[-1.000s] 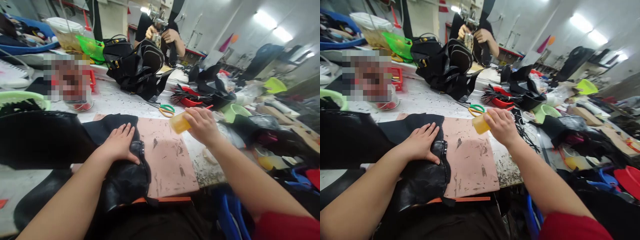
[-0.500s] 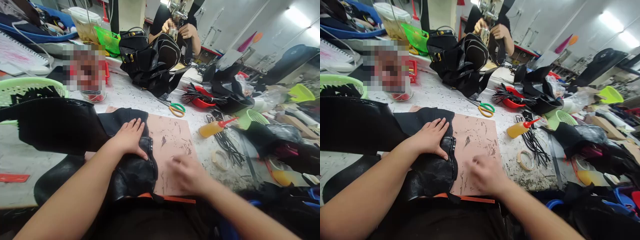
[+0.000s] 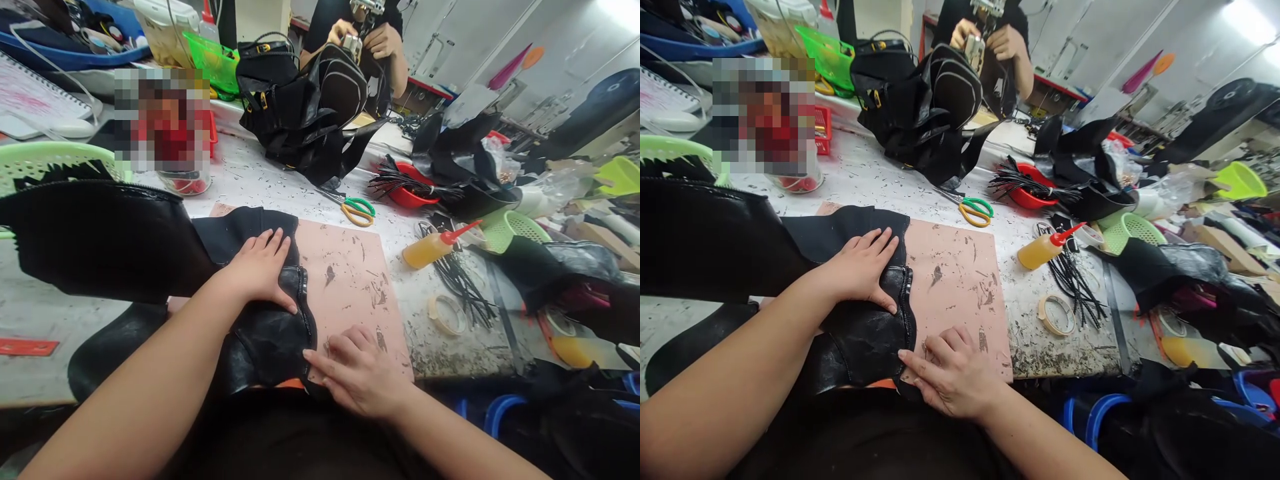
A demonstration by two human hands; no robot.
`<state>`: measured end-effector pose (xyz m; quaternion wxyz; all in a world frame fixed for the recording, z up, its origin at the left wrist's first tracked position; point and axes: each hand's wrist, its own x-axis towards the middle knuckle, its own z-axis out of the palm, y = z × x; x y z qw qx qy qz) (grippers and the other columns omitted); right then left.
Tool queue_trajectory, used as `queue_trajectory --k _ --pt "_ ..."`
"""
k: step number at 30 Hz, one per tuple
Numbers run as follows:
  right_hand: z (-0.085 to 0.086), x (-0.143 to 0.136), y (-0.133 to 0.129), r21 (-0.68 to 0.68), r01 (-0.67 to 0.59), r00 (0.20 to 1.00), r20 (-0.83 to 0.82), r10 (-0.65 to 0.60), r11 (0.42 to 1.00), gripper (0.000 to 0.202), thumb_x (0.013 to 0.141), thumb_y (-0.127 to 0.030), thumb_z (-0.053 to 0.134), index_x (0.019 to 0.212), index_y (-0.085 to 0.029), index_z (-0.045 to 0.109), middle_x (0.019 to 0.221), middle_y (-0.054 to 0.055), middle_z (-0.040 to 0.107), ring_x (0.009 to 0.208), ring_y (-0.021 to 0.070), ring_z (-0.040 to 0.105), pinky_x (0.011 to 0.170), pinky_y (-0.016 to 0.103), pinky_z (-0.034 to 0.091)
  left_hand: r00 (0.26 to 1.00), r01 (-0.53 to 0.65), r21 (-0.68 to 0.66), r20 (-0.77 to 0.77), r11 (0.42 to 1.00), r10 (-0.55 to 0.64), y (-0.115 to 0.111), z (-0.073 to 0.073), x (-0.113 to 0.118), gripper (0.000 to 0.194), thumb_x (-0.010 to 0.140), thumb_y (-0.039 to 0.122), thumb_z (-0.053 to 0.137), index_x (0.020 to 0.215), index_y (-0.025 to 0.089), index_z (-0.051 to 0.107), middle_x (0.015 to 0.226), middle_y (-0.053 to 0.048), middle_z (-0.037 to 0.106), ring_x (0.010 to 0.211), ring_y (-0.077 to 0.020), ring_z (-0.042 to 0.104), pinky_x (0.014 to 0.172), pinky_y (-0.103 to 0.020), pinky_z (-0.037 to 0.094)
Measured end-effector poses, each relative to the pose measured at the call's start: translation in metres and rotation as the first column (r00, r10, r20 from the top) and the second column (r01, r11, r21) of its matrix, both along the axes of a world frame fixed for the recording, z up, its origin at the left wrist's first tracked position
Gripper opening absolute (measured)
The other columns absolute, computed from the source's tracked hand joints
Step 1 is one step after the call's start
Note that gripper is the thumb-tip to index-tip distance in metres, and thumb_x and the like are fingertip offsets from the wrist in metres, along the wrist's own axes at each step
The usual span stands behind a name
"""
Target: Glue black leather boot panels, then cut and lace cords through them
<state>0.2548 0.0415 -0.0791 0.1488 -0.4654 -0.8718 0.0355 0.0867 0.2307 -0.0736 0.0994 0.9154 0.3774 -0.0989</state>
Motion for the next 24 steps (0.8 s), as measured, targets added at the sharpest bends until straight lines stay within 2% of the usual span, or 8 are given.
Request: queue_trajectory --k 10,17,21,24 --pt "-0.001 0.0 0.001 -0.014 0.029 1.0 -0.001 -0.029 0.999 0.039 0.083 -0.027 0.042 0.117 -0.015 0.056 0.086 0.008 0.057 0.077 0.0203 0.044 0.069 0.036 0.037 1.0 -0.002 0.005 -0.01 1.0 0.002 0.0 0.001 0.001 0.135 0.037 0.083 0.051 0.14 0.006 0.01 0.148 -0.019 0.004 0.134 -0.035 0.002 0.104 -0.043 0.008" --pt "-0.002 -0.001 -0.001 0.0 0.059 0.998 0.015 -0.059 0.998 0.042 0.082 -0.025 0.042 0.12 -0.011 0.053 0.085 0.01 0.056 0.076 0.0213 0.045 0.068 0.037 0.041 1.0 -0.003 -0.004 -0.016 1.0 0.003 -0.001 0.002 0.002 0.136 0.037 0.082 0.053 0.139 0.003 0.009 0.148 -0.02 0.004 0.133 -0.0364 0.003 0.103 -0.046 0.009" --pt "-0.001 -0.001 0.009 0.009 0.11 0.994 0.02 -0.11 0.994 0.044 0.084 -0.021 0.039 0.127 -0.012 0.045 0.083 0.009 0.055 0.072 0.0196 0.046 0.065 0.033 0.043 1.0 -0.004 -0.007 -0.007 1.0 0.004 -0.001 0.001 0.001 0.135 0.038 0.081 0.053 0.139 0.004 0.009 0.148 -0.019 0.003 0.133 -0.0367 0.002 0.104 -0.045 0.009" --pt "0.003 0.002 0.024 0.005 0.088 0.995 0.047 -0.088 0.996 0.045 0.084 -0.018 0.037 0.129 -0.017 0.043 0.075 0.006 0.052 0.062 0.0166 0.044 0.058 0.028 0.043 1.0 -0.013 -0.019 -0.011 1.0 0.013 0.0 0.001 0.002 0.134 0.038 0.08 0.054 0.14 0.007 0.008 0.149 -0.017 0.002 0.134 -0.0361 0.001 0.104 -0.044 0.007"
